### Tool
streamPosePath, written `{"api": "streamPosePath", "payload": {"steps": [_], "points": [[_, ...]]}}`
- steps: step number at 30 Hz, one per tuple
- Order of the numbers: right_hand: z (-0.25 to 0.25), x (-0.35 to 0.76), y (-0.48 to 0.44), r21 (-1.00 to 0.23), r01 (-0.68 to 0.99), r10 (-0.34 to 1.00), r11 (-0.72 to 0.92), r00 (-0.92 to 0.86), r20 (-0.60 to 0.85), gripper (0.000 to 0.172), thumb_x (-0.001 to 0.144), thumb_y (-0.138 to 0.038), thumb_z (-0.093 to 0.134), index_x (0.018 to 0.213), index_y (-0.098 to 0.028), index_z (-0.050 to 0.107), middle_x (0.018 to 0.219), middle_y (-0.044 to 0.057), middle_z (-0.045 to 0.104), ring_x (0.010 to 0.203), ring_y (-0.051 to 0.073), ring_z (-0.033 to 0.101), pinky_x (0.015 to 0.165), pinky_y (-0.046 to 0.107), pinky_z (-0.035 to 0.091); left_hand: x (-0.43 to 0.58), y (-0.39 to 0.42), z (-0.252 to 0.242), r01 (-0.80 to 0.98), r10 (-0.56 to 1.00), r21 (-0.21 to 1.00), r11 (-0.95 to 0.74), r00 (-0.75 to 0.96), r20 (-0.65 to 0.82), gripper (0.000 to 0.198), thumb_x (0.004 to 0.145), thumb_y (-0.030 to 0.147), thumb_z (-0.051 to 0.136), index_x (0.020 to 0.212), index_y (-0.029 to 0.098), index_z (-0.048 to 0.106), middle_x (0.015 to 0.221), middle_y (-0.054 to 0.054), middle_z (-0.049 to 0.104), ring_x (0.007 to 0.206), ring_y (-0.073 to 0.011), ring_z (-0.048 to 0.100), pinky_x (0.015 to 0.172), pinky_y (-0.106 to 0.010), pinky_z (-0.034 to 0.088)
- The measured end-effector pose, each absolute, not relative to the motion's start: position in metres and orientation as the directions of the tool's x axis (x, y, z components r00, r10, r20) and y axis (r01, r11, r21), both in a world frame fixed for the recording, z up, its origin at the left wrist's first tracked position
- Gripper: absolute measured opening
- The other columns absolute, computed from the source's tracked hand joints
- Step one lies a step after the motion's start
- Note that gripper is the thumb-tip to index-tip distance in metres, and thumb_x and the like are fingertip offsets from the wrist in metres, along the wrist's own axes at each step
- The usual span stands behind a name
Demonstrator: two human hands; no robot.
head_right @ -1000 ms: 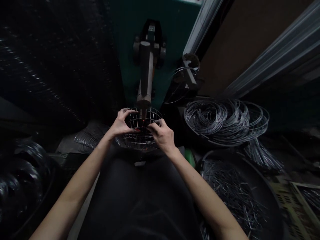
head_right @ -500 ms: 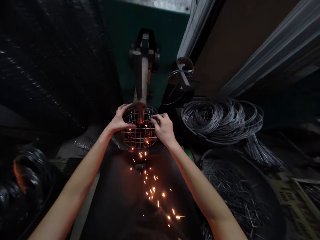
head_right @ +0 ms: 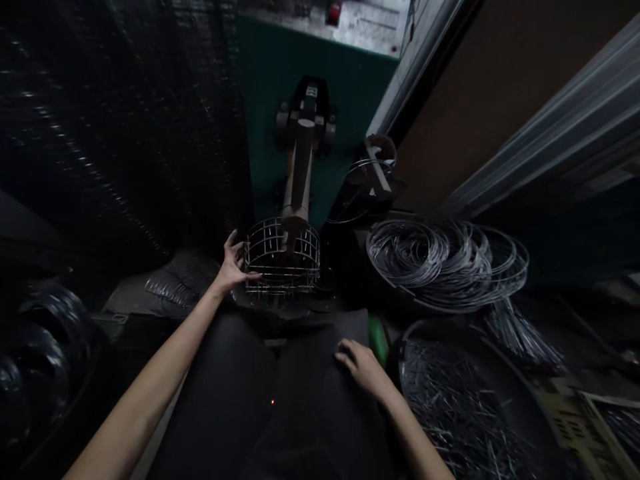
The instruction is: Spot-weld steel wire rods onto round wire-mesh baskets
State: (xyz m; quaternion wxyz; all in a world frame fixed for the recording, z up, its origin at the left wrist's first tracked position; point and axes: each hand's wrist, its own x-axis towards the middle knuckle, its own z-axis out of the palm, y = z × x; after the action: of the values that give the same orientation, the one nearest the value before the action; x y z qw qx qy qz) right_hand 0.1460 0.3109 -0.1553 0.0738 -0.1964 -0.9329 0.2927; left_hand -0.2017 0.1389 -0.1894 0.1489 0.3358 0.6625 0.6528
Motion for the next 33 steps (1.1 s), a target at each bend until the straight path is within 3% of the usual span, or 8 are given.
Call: {"api": "streamPosePath", "payload": {"steps": [4,7,9,12,15,20,25,33], "points": [[-0.148,0.156,0.314,-0.797,0.410,0.504,0.443,-0.849,-0.157,0.038,0.081,-0.059,0.054,0.083,-0.024,0.069,0.075,0.005,0.072,0.063,0.024,0.068,0.058,0.036,0.057,-0.181,0.110,-0.173,0.339,0.685,0.935,-0.101,-0.658,0.313,0.130,0.040,0.058,0.087,0.143,0.028,0.013,0.136,-0.017,0.037,0.132,-0.0319,0.040,0.110,-0.051,0.033],[-0.107,0.137,0.306,-0.858,0.412,0.613,0.308,-0.775,-0.152,0.046,0.075,-0.054,0.066,0.108,-0.022,0.067,0.085,0.005,0.072,0.066,0.019,0.067,0.058,0.030,0.054,-0.162,0.094,-0.151,0.517,0.712,0.856,-0.014,-0.596,0.372,0.111,0.044,0.058,0.087,0.136,0.028,0.033,0.135,-0.014,0.038,0.129,-0.0326,0.040,0.108,-0.053,0.034],[-0.076,0.112,0.298,-0.885,0.379,0.546,0.270,-0.818,-0.183,0.046,0.075,-0.049,0.070,0.111,-0.021,0.067,0.091,0.005,0.071,0.074,0.018,0.066,0.061,0.027,0.052,-0.149,0.094,-0.135,0.661,0.768,0.747,0.067,-0.512,0.385,0.097,0.047,0.056,0.086,0.130,0.028,0.044,0.135,-0.014,0.036,0.129,-0.0342,0.037,0.108,-0.054,0.033],[-0.046,0.070,0.286,-0.861,0.391,0.327,0.326,-0.901,-0.285,0.029,0.076,-0.045,0.069,0.088,-0.019,0.073,0.083,0.004,0.072,0.076,0.018,0.066,0.064,0.026,0.051,-0.133,0.108,-0.118,0.824,0.867,0.555,0.111,-0.353,0.351,0.084,0.054,0.052,0.085,0.127,0.028,0.051,0.137,-0.015,0.032,0.129,-0.0375,0.033,0.109,-0.062,0.023],[-0.044,0.041,0.279,-0.752,0.337,0.296,0.567,-0.935,-0.196,0.021,0.082,-0.037,0.065,0.085,-0.018,0.074,0.081,0.003,0.073,0.077,0.019,0.068,0.070,0.028,0.051,-0.122,0.120,-0.109,0.890,0.890,0.439,0.127,-0.297,0.345,0.085,0.055,0.050,0.084,0.129,0.027,0.051,0.135,-0.017,0.031,0.128,-0.0395,0.033,0.108,-0.068,0.015],[-0.064,0.035,0.270,-0.307,0.058,0.089,0.950,-0.992,0.088,0.034,0.087,-0.031,0.060,0.119,-0.018,0.065,0.113,0.009,0.070,0.091,0.022,0.070,0.069,0.028,0.054,-0.121,0.124,-0.106,0.878,0.867,0.454,0.149,-0.337,0.368,0.087,0.056,0.053,0.083,0.131,0.023,0.050,0.132,-0.018,0.033,0.124,-0.0372,0.036,0.107,-0.061,0.025],[-0.075,0.038,0.277,-0.047,-0.074,-0.060,0.996,-0.967,0.247,0.029,0.092,-0.024,0.053,0.118,-0.022,0.065,0.111,0.002,0.070,0.080,0.016,0.072,0.055,0.021,0.050,-0.125,0.125,-0.105,0.821,0.844,0.541,0.184,-0.414,0.341,0.085,0.057,0.048,0.084,0.131,0.024,0.050,0.134,-0.016,0.030,0.123,-0.0363,0.034,0.104,-0.055,0.033],[-0.077,0.026,0.288,0.039,-0.142,-0.145,0.989,-0.888,0.437,0.024,0.093,-0.025,0.053,0.111,-0.020,0.067,0.105,0.001,0.073,0.069,0.013,0.071,0.052,0.022,0.050,-0.134,0.133,-0.101,0.819,0.836,0.536,0.202,-0.430,0.341,0.088,0.054,0.043,0.086,0.132,0.023,0.049,0.135,-0.017,0.030,0.127,-0.0386,0.032,0.106,-0.059,0.029]]}}
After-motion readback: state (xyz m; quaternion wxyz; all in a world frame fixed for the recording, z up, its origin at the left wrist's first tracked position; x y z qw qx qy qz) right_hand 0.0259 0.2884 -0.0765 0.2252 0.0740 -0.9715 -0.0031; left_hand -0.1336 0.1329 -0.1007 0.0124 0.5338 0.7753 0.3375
